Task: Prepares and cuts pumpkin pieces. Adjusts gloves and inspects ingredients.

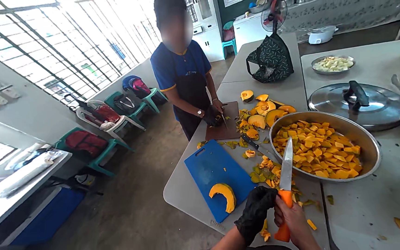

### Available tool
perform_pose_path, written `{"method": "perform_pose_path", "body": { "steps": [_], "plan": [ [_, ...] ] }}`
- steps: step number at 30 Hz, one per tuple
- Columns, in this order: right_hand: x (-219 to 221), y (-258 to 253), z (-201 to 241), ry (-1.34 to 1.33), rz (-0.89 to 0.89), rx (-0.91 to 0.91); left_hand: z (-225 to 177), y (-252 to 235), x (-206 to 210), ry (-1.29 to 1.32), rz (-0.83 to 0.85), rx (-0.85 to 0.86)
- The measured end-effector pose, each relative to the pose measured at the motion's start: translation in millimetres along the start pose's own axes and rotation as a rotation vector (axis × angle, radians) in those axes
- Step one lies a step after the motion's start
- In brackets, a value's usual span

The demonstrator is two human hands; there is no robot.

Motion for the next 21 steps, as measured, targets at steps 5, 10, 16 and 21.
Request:
{"method": "perform_pose_path", "body": {
  "steps": [5, 10, 16, 21],
  "plan": [
    [7, 6, 7, 0.044, 0.046, -0.135, -2, -6, -5, 0.127, -0.161, 0.035],
    [16, 14, 8, 0.175, 0.088, -0.278, -41, -19, -1, 0.484, -0.122, 0.037],
    [31, 21, 43, 0.172, 0.066, -0.396, -103, -34, -6, 0.487, 0.147, 0.335],
    [4, -4, 26, 0.733, -0.061, -0.192, -136, -19, -20, 0.574, 0.181, 0.403]
  ]
}}
Point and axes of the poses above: each hand's wrist, its own y-axis away from the middle knuckle, its own x-axis out of the palm, z = x × y, the point moved 5 cm from there along -y, towards the middle knuckle, and after that the axes turned 3 degrees about x, right-handed, at the moved point
